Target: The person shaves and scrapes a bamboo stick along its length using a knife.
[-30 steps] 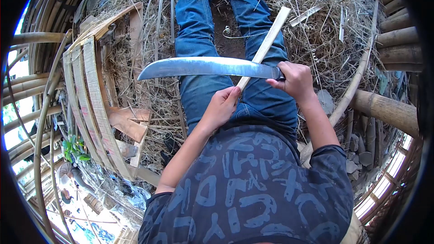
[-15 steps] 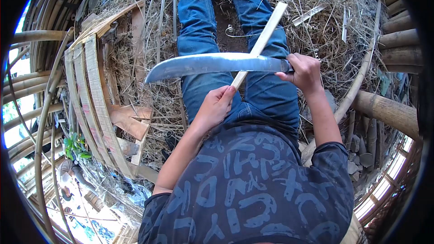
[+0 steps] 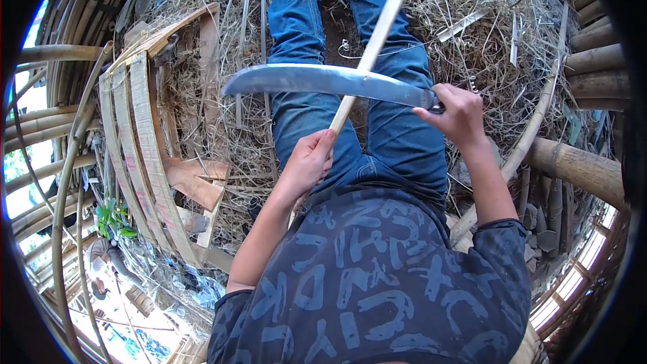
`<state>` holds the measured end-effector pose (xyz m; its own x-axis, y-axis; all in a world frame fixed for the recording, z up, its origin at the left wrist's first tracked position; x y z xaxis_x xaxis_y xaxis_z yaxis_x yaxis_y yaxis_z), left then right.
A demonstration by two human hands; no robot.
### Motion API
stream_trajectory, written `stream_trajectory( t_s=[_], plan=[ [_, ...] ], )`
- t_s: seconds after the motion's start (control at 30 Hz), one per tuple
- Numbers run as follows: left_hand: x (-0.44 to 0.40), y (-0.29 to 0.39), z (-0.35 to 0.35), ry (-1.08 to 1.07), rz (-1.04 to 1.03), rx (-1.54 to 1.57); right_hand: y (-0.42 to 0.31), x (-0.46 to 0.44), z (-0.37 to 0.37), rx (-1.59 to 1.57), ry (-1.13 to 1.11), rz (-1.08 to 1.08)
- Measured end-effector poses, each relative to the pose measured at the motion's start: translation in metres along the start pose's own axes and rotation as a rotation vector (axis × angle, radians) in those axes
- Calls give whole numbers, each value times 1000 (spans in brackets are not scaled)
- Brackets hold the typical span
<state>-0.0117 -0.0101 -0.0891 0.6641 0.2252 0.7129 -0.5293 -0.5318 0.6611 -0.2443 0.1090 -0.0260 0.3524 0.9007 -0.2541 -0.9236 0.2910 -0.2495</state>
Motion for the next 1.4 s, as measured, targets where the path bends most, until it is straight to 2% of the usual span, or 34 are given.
stream_trajectory(
  t_s=[0.1,0.2,0.33,0.47,0.53,0.63,0.8,0.87,0.93,1.07,1.13,1.23,1.33,1.4],
  plan=[
    [-2,6,-6,5,-28,19,-27,-10,-5,-189,-12,41],
    [-4,8,-14,-57,-62,17,-42,-22,-7,-101,-8,87],
    [4,8,-7,-11,-55,0,-21,-30,-13,-2,18,113],
    [2,-3,-3,50,-81,-84,-17,-28,-15,40,51,236],
    [6,-4,-4,22,-56,-27,-11,-27,-13,35,44,230],
    [15,2,0,8,-17,22,20,-28,-11,67,57,109],
    [24,8,11,64,-13,-28,32,-28,4,141,104,218],
    [31,4,23,59,0,-17,64,-20,1,190,67,56],
    [35,-3,31,62,12,-3,61,-18,6,208,91,105],
    [33,-3,30,69,10,19,29,-14,-1,69,-20,1],
    [30,0,20,61,-1,41,8,-19,-1,16,-21,16],
    [23,-5,-5,-27,3,-5,-26,-31,0,25,30,179],
    [30,-5,-2,-6,-27,-5,-19,-40,1,67,96,232],
    [36,-8,5,26,-31,-34,23,-44,-2,93,139,155]
  ],
)
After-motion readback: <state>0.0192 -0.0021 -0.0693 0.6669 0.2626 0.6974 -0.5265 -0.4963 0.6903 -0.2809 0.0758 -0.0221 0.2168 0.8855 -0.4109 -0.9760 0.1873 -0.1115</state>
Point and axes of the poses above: each hand's wrist, its own x-axis away from the middle knuckle, its own z-axis out of the back of the hand, y = z × x, the point moved 7 cm from there along -x, towards the middle knuckle, and after that the axes turned 2 degrees about z, right-handed, at the moved point
